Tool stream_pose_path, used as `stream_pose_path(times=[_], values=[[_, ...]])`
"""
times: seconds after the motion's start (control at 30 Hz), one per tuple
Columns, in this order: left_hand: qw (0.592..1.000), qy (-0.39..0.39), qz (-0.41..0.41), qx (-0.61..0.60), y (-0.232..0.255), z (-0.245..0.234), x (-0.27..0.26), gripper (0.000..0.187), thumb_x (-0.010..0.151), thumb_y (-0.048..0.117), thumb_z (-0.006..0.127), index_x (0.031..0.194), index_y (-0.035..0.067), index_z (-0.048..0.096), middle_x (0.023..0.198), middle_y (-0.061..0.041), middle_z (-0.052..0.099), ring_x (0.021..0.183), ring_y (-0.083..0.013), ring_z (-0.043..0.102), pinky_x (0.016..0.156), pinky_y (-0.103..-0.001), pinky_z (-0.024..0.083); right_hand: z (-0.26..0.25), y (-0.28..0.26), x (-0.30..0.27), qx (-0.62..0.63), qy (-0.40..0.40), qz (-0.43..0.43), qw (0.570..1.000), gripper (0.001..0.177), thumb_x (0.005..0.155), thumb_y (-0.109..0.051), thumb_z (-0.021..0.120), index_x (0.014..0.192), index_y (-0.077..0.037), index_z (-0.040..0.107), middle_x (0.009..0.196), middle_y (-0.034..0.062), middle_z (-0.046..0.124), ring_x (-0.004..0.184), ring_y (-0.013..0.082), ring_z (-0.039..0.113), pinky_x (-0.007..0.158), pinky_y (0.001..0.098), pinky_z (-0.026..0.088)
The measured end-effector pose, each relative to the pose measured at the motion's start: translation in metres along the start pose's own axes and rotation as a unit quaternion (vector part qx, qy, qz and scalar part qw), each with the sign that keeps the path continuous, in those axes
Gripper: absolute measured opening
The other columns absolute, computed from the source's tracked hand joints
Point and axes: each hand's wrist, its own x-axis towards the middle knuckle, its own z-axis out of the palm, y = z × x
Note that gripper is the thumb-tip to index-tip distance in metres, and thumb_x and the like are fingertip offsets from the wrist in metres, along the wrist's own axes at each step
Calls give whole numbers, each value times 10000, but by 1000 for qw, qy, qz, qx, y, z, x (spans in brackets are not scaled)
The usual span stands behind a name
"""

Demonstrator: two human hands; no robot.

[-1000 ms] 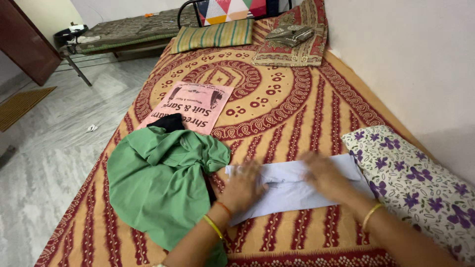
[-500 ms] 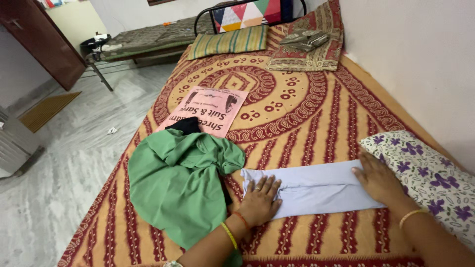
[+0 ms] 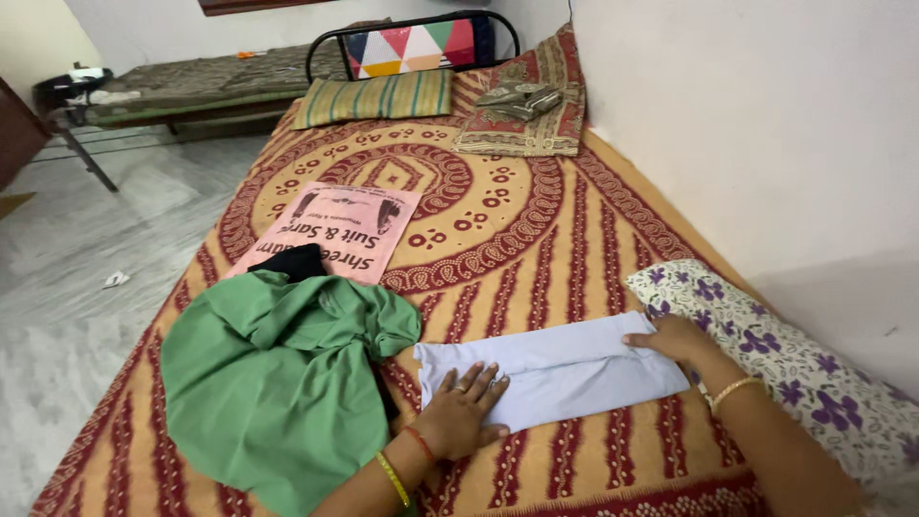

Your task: The person folds several pieces of clothing on a bed, including a black garment, a green shirt, and a white t-shirt. They place the folded items onto a shelf and continue folding other garments.

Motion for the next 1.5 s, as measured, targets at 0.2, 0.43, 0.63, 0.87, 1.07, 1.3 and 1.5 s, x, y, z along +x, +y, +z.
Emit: stream_pose_path(times=[0.2,0.43,0.63,0.87,1.07,1.3,1.5], values=[[1000,-1,1,-10,2,-4,-2,845,985,636,400,1630,132,189,1706,-144,136,1576,-338,84,1226,-590,95,-19,-13,7,153,7,22,988,637,736,-373,821,1265,-31,728,1191,230,770,1058,365,779,965,430,595],[1000,-12,2,-12,1,-4,-2,848,992,641,379,1638,139,158,1713,-143,109,1581,-339,50,1229,-587,80,-71,-162,-96,-17,94,-68,993,600,784,-335,779,1334,-145,630,1229,136,720,1109,320,703,1042,441,488],[1000,-7,6,-26,0,-4,-3,866,976,656,384,1643,149,165,1715,-141,120,1584,-336,63,1229,-583,85,-34,-203,-118,14,93,-95,991,459,813,-320,752,1228,-139,670,1051,175,757,1005,363,724,914,463,559],[1000,-16,2,-16,-1,-4,-1,870,970,670,372,1640,161,149,1711,-131,105,1579,-322,54,1228,-578,77,-2,-183,-100,23,118,-141,983,454,808,-363,761,1178,-114,676,912,184,771,913,353,744,858,447,587],[1000,-12,1,-19,0,-2,-1,869,974,674,359,1645,165,149,1718,-134,101,1585,-325,53,1231,-582,80,7,-200,-110,11,116,-159,980,446,829,-342,739,1218,-144,647,992,152,757,959,339,727,858,451,574],[999,-29,3,-26,-1,-2,1,874,968,679,344,1646,177,115,1719,-122,73,1584,-321,20,1230,-577,58,8,-220,-130,29,80,-156,984,477,841,-310,714,1280,-143,628,1064,144,752,986,312,733,893,421,577],[999,-30,2,-18,-2,0,3,880,966,689,333,1649,180,110,1720,-116,70,1587,-311,18,1234,-571,54,11,-217,-124,30,105,-181,977,468,842,-291,717,1271,-127,630,1146,154,729,1008,330,727,911,426,567]])
